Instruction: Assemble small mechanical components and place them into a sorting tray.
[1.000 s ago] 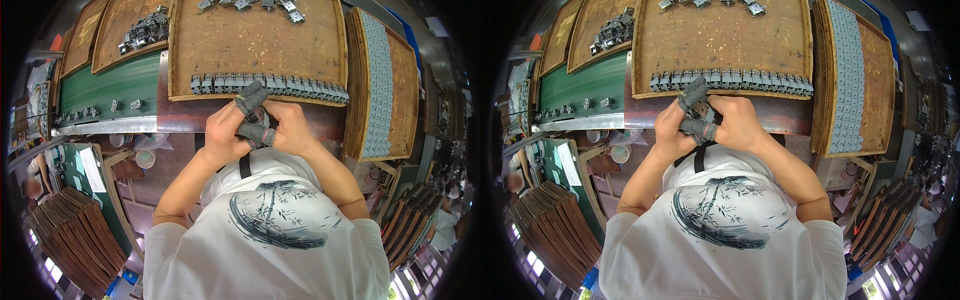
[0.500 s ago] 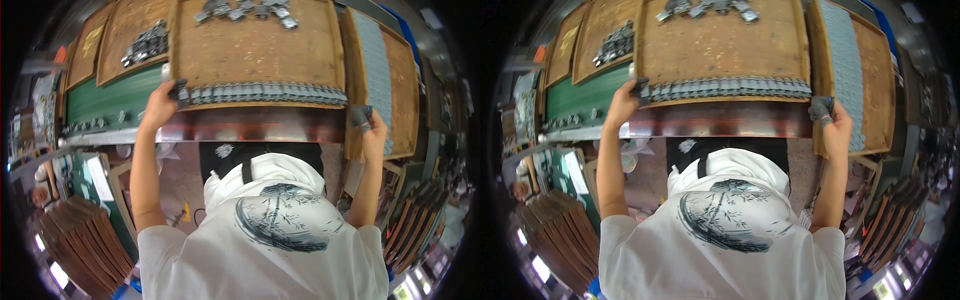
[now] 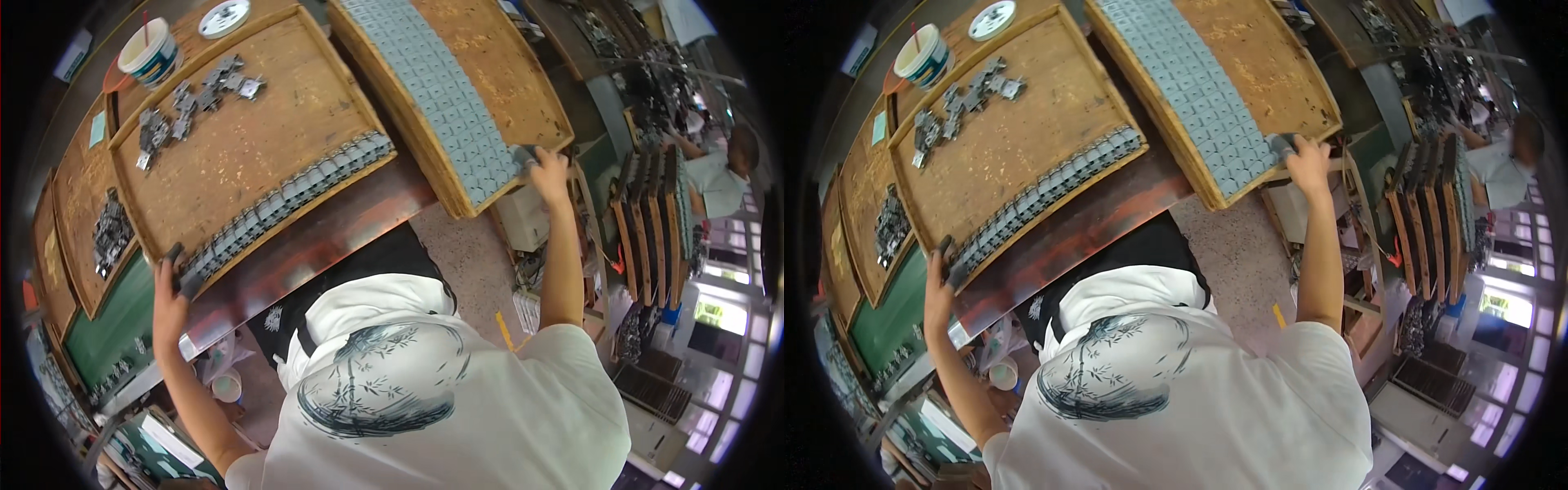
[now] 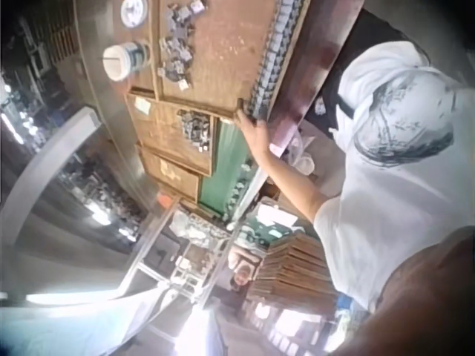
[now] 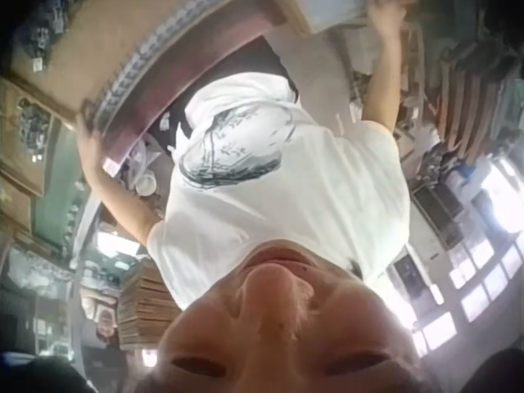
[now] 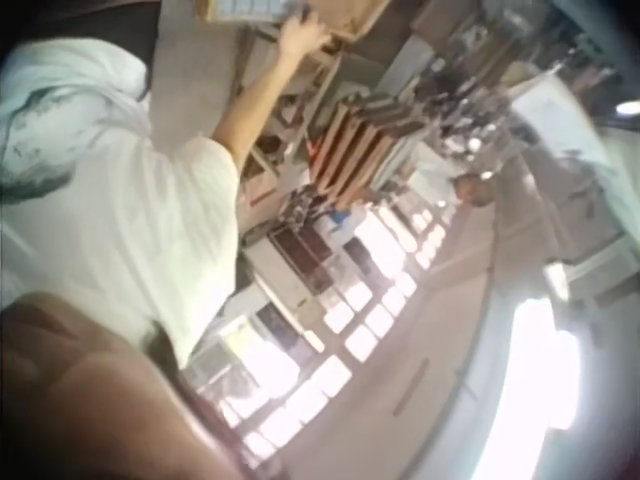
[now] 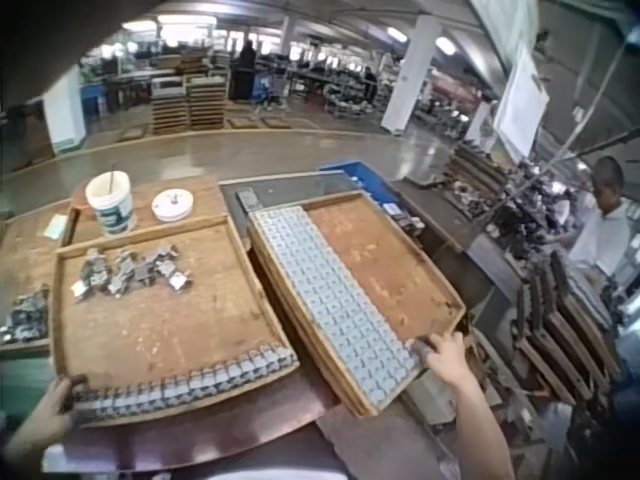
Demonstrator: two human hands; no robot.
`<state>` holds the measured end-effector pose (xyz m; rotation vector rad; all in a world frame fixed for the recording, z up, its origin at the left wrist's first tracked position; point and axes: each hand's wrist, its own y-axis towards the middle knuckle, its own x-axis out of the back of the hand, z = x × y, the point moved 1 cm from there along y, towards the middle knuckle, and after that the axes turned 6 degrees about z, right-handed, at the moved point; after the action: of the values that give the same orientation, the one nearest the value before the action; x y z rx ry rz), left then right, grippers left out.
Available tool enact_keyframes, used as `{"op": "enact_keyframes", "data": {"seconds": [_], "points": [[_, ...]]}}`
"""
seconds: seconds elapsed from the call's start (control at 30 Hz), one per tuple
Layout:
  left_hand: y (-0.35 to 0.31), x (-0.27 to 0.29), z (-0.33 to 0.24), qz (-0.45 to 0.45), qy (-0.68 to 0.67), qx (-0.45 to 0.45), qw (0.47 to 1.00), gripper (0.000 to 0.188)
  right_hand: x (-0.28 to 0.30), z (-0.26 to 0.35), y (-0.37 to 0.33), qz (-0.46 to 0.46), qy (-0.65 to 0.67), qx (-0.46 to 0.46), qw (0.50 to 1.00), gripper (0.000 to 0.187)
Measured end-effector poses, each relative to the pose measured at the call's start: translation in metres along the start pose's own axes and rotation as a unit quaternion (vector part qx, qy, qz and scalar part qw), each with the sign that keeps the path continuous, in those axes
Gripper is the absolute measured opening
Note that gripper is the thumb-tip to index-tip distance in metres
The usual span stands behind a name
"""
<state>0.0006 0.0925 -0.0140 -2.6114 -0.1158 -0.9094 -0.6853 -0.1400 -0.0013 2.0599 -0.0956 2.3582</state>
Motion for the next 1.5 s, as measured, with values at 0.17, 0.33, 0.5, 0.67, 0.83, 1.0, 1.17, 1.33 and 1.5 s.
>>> {"op": "enact_keyframes", "data": {"seconds": [0.17, 0.33, 0.5, 0.67, 0.83, 1.0, 1.17, 1.33, 1.5], "points": [[0.007, -0.056, -0.039, -0.085, 0.246, -0.05, 0.964, 0.046, -0.007, -0.002, 0.01, -0.02, 0.024, 0.113, 0.993, 0.036], [0.005, -0.062, -0.047, -0.213, 0.227, -0.099, 0.945, 0.058, -0.009, -0.065, 0.032, 0.133, 0.306, 0.038, 0.942, 0.035], [-0.045, -0.001, 0.006, -0.38, 0.235, 0.16, 0.88, 0.031, 0.002, -0.031, 0.04, 0.038, 0.312, 0.031, 0.949, 0.031], [-0.061, 0.018, 0.087, -0.258, 0.185, 0.398, 0.861, 0.036, 0.005, 0.06, 0.038, 0.07, 0.62, 0.115, 0.773, 0.035], [-0.059, 0.005, 0.118, -0.293, -0.071, 0.287, 0.909, 0.036, -0.001, 0.218, -0.013, 0.108, 0.67, 0.112, 0.725, 0.038], [-0.066, -0.019, 0.05, -0.266, -0.533, 0.048, 0.801, 0.03, -0.012, 0.295, -0.061, 0.25, 0.619, 0.197, 0.718, 0.029], [-0.055, -0.064, -0.069, -0.173, -0.609, -0.134, 0.762, 0.046, -0.003, 0.368, -0.109, 0.339, 0.643, 0.216, 0.652, 0.029], [-0.055, -0.072, -0.113, -0.092, -0.567, -0.172, 0.8, 0.041, 0.028, 0.384, -0.132, 0.23, 0.349, 0.503, 0.756, 0.036], [-0.048, -0.078, -0.124, -0.043, -0.522, -0.188, 0.831, 0.038, 0.028, 0.378, -0.129, 0.108, 0.311, 0.539, 0.775, 0.031]]}}
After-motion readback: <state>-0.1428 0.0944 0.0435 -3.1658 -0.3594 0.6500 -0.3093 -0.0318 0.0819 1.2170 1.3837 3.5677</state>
